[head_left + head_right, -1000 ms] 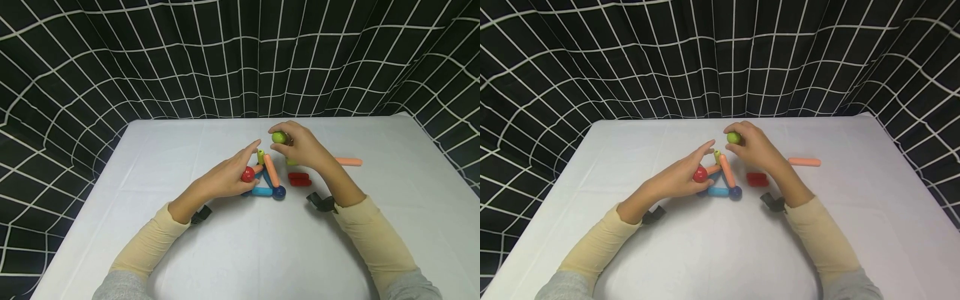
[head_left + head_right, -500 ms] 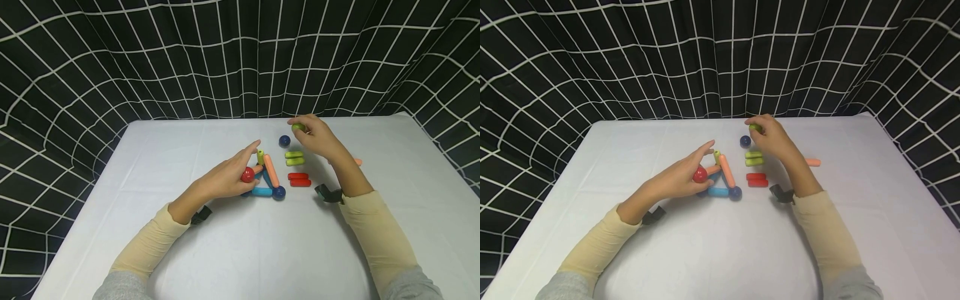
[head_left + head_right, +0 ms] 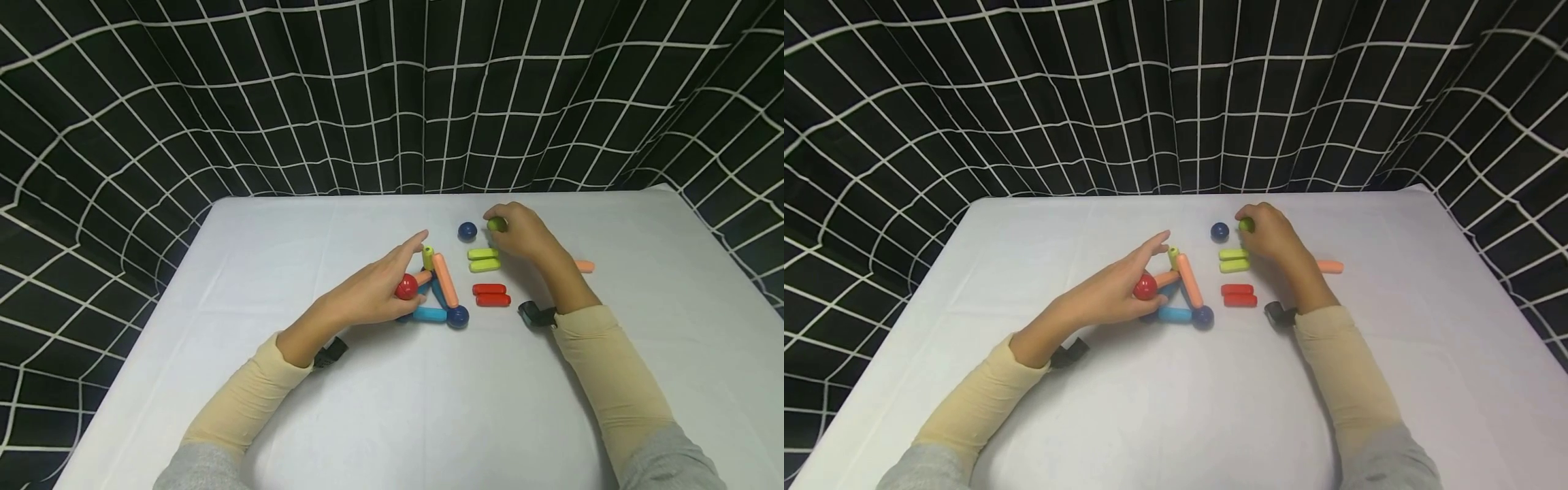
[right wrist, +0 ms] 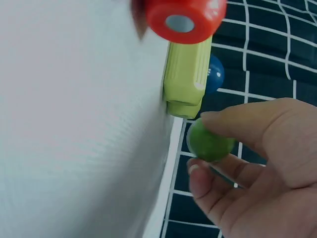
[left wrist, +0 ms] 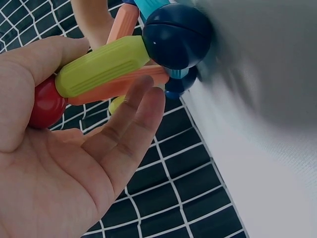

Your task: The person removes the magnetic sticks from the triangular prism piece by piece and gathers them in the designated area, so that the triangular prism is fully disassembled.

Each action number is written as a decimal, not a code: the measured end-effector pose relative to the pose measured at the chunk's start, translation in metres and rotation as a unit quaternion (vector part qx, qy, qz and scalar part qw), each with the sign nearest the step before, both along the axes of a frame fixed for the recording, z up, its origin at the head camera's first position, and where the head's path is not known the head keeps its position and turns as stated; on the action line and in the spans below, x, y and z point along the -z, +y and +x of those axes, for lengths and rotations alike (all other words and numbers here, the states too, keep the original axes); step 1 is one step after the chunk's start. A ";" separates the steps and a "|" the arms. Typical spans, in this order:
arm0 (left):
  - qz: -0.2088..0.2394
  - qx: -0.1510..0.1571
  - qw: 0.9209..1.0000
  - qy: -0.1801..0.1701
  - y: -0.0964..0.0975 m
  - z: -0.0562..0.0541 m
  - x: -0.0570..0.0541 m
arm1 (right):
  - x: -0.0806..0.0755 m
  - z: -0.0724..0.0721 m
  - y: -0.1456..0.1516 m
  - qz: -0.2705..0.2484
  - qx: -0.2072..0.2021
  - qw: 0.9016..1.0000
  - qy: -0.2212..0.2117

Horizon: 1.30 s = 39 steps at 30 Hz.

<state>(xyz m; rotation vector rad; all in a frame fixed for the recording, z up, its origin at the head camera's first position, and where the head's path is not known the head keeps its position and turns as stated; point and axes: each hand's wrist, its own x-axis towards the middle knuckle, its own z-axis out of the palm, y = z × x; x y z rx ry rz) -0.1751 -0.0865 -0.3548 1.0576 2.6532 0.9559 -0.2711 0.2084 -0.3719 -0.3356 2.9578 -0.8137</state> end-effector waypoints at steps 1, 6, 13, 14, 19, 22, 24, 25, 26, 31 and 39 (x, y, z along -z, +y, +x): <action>0.001 -0.001 1.000 -0.001 0.000 0.000 0.000 | 0.002 -0.001 0.001 0.004 0.002 1.000 -0.004; 0.002 -0.004 1.000 0.002 0.000 0.001 0.000 | 0.006 -0.001 0.002 0.006 0.008 1.000 -0.013; 0.002 -0.001 1.000 0.001 0.000 0.000 -0.001 | 0.008 -0.001 0.002 0.001 -0.001 1.000 -0.014; 0.001 -0.002 1.000 0.000 0.000 0.000 -0.001 | 0.007 0.000 0.002 0.001 -0.002 1.000 -0.014; -0.002 -0.002 1.000 0.000 0.001 0.001 -0.002 | 0.008 -0.001 0.000 0.001 -0.003 1.000 -0.013; -0.002 -0.002 1.000 0.001 0.001 0.001 -0.002 | 0.008 -0.002 0.000 0.002 -0.003 1.000 -0.013; -0.002 -0.002 1.000 0.000 0.001 0.001 -0.002 | 0.008 -0.002 -0.001 0.003 -0.003 1.000 -0.015; -0.003 -0.003 1.000 0.000 0.001 0.001 -0.002 | 0.008 -0.002 -0.001 0.003 -0.002 1.000 -0.017; -0.003 -0.003 1.000 0.000 0.001 0.001 -0.002 | 0.008 -0.002 -0.001 0.004 -0.001 1.000 -0.018; -0.002 -0.001 1.000 0.001 0.001 0.001 -0.002 | 0.010 -0.002 0.000 0.008 0.004 1.000 -0.020; -0.001 -0.001 1.000 0.005 0.002 0.001 -0.002 | 0.007 -0.002 0.002 0.015 0.001 1.000 -0.028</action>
